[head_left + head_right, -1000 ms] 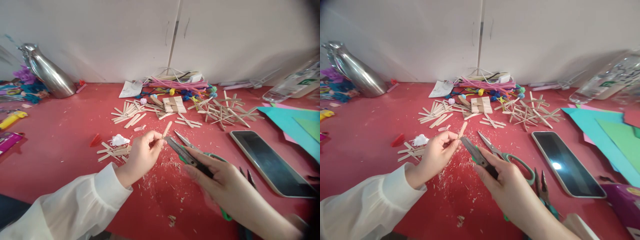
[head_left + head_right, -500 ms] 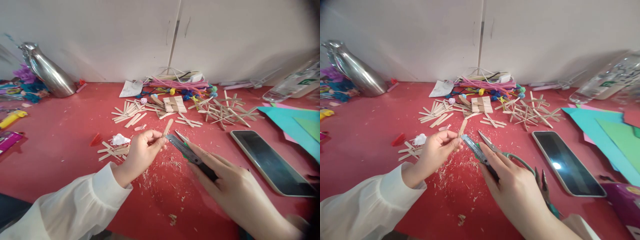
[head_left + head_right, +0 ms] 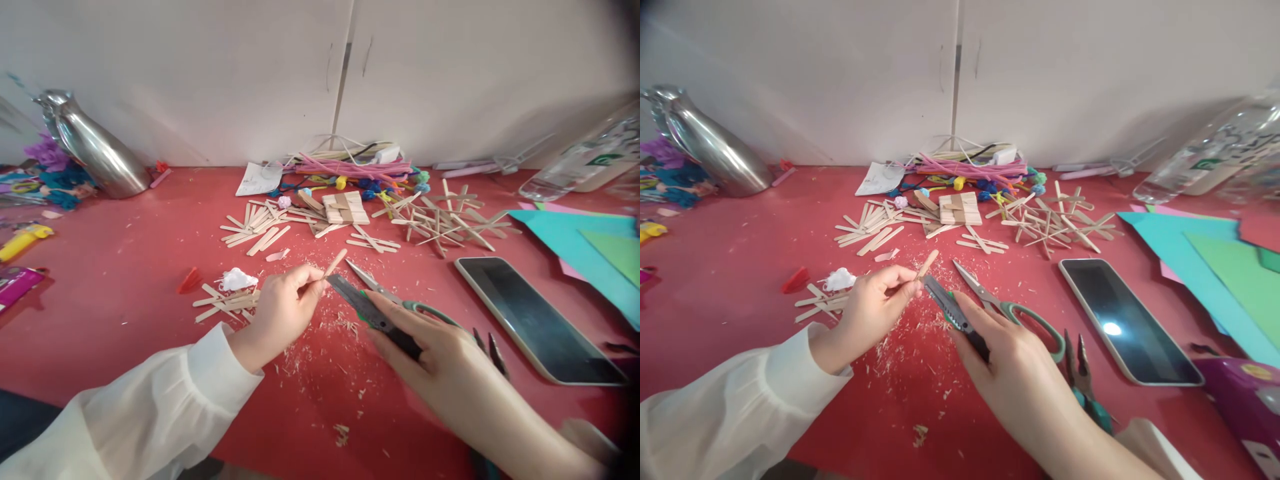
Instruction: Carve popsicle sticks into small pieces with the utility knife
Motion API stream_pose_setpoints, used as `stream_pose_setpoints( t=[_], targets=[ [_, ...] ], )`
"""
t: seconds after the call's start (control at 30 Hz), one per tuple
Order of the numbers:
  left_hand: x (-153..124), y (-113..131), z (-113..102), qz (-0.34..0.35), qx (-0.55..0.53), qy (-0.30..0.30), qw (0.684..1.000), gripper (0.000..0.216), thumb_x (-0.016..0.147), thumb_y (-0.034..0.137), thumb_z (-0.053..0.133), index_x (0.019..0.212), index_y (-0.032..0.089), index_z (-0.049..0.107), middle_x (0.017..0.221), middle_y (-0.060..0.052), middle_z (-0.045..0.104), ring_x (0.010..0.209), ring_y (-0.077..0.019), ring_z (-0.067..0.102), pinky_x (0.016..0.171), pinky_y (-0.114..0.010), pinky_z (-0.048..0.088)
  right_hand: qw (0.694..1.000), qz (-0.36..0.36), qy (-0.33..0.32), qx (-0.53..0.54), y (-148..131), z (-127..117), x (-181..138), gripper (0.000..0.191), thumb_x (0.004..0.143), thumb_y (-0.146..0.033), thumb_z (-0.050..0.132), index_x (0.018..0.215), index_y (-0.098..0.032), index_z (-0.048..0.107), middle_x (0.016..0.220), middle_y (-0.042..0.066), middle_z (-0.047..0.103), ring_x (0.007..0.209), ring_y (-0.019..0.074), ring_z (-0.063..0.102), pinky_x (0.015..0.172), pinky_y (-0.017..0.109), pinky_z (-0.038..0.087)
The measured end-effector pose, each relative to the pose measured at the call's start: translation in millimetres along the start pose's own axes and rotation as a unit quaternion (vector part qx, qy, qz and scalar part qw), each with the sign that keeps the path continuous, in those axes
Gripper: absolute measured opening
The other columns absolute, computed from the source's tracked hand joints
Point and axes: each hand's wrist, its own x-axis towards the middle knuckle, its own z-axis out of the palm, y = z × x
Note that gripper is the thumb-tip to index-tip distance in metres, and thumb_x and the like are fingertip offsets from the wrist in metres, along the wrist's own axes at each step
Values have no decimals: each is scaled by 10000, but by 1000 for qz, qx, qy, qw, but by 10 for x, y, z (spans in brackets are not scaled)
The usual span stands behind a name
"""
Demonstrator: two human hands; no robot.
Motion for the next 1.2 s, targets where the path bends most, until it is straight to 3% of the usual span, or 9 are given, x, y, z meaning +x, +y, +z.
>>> stream_pose_setpoints(
  t=[0.1,0.23,0.47,0.6,0.7,0.83,1.0,1.1,1.2],
  targets=[
    [8,-33,-1,-20,-48,-8,999,135,838,269,516,770,170,576,631,12,570,543,-96,472,521,-220,383,991,91,-63,71,6,-32,21,437,839,-410,485,1208,-195,579,792,27,714,472,126,589,404,229,476],
    [18,-52,1,-40,-96,-20,994,140,842,275,512,778,170,578,635,11,578,541,-94,487,506,-214,393,980,135,-88,121,-2,-54,32,456,830,-442,492,1218,-215,571,918,18,719,582,133,633,469,212,502],
    [107,47,-36,-123,-244,-67,959,86,803,177,550,733,142,586,683,-18,650,654,-108,617,631,-223,490,995,-55,48,-64,41,-28,-9,368,861,-266,447,1172,-142,599,950,81,719,631,196,690,481,274,545],
    [143,95,-100,-176,-249,-105,947,107,801,153,556,708,129,603,677,-23,660,619,-91,612,608,-201,492,981,-120,60,-141,68,-28,0,366,875,-223,402,1161,-112,600,923,113,718,546,221,685,386,307,525],
    [133,70,-108,-155,-226,-119,954,120,811,171,546,723,128,615,701,-33,670,626,-96,612,605,-204,485,980,-125,50,-146,81,-24,1,381,871,-220,399,1195,-133,579,870,96,721,561,223,686,392,311,525],
    [83,-3,-56,-47,-94,-51,993,116,817,225,543,772,150,619,672,-12,648,577,-102,566,545,-213,437,998,-36,19,-47,64,-23,-6,378,856,-277,447,1185,-161,591,916,78,718,643,187,683,500,273,540],
    [53,-8,-28,38,27,17,999,119,827,228,523,777,167,612,612,7,615,507,-94,500,505,-222,380,988,122,-67,66,-25,-43,0,462,828,-433,485,1221,-204,567,775,20,690,457,111,528,411,232,453],
    [67,17,-33,57,68,40,995,116,824,219,515,774,175,611,597,8,606,493,-98,487,496,-232,367,977,161,-80,116,-67,-26,4,494,813,-460,493,1238,-216,549,636,-19,608,395,87,405,334,215,353],
    [89,13,-21,23,36,26,999,112,818,210,517,758,175,606,585,11,604,493,-98,497,499,-229,383,969,184,-89,141,-74,12,3,518,823,-472,466,1262,-203,527,464,-68,426,341,79,320,284,198,266]
  ],
)
